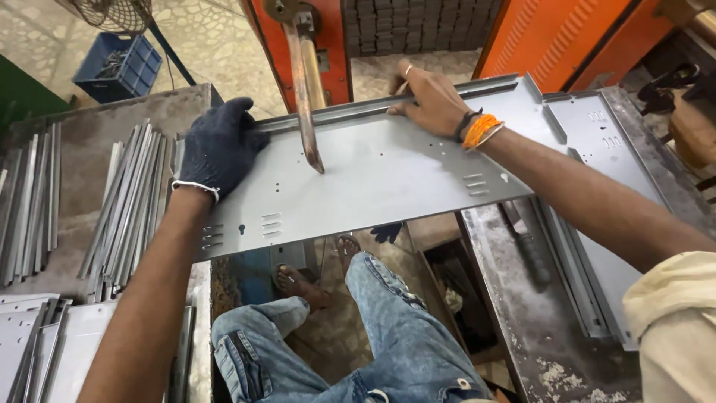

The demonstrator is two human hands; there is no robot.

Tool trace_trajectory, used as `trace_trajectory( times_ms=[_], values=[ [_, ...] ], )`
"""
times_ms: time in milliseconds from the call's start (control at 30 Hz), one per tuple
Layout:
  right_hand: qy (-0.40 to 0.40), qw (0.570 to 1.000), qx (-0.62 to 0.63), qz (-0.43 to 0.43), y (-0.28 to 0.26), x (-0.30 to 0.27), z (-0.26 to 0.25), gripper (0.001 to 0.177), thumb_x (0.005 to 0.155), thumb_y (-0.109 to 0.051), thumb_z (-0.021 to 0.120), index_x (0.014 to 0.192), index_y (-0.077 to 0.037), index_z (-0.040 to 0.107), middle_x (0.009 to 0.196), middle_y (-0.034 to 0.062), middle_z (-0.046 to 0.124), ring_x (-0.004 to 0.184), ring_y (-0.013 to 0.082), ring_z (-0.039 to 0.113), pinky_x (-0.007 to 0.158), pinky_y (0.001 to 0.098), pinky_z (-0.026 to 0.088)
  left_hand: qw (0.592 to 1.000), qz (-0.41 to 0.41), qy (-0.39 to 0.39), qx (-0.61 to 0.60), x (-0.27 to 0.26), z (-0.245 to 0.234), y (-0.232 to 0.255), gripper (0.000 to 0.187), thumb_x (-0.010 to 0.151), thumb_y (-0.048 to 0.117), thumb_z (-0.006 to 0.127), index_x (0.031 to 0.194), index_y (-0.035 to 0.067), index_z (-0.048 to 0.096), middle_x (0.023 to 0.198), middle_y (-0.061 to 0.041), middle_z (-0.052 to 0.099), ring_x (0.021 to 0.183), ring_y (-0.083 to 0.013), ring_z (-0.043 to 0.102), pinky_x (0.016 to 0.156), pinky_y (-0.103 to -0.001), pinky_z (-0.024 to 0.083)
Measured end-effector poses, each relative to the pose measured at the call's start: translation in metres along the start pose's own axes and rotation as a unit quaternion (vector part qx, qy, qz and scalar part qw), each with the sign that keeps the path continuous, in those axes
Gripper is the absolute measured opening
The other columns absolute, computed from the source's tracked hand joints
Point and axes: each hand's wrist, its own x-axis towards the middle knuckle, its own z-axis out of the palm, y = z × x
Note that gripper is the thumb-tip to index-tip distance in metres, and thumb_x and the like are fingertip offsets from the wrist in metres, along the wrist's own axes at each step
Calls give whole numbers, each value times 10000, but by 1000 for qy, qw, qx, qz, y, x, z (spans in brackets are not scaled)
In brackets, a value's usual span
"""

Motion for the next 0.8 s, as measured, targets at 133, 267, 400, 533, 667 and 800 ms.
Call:
trace_trajectory(
  times_ms=[133, 267, 400, 533, 667, 800],
  values=[
    [-4, 993, 14, 116, 22, 18, 14, 255, 962, -233, 708, 1117, -43, 640, 887, 115, 733, 844, 311, 730, 752, 453, 550, 998, 17, -15, 53, 11, 8, -5, 234, 936, 238, 750, 1108, 79, 763, 1011, -179, 720, 949, -397, 672, 839, -515, 516],
    [-16, 997, -74, 2, 28, 17, 14, 239, 1057, -281, 637, 1103, -66, 731, 953, 173, 743, 882, 393, 699, 786, 510, 528, 997, -12, -36, 63, 14, 20, -20, 174, 969, 238, 706, 1055, 103, 775, 1024, -175, 720, 980, -396, 671, 874, -513, 518],
    [-55, 991, -118, 11, 19, 11, 1, 382, 1026, -398, 630, 1071, -36, 743, 906, 202, 734, 863, 405, 693, 759, 523, 521, 997, -46, -39, 50, 13, 22, -23, 206, 987, 262, 685, 1049, 81, 760, 1033, -196, 714, 972, -417, 672, 837, -529, 515],
    [-17, 994, -107, -9, 34, 9, 8, 373, 1044, -384, 639, 1040, -32, 762, 944, 204, 740, 887, 411, 690, 777, 518, 528, 993, -96, -65, 10, 14, 18, -19, 197, 984, 234, 648, 1068, 85, 745, 1024, -201, 728, 956, -425, 686, 804, -526, 529],
    [-24, 997, -75, -13, 18, 11, 13, 317, 1050, -332, 595, 1039, -73, 777, 953, 170, 754, 892, 382, 703, 787, 505, 529, 984, -128, -118, 29, 1, -5, -15, 237, 1040, 279, 627, 1075, 59, 706, 1010, -207, 728, 919, -426, 690, 787, -530, 529],
    [-81, 995, -49, 21, -11, 14, 31, 331, 1066, -330, 560, 1125, -62, 746, 935, 166, 753, 801, 328, 714, 743, 460, 545, 990, -111, -87, 17, -32, -16, -36, 223, 1000, 264, 639, 1118, 99, 731, 1036, -195, 740, 943, -405, 706, 842, -505, 546]
  ],
)
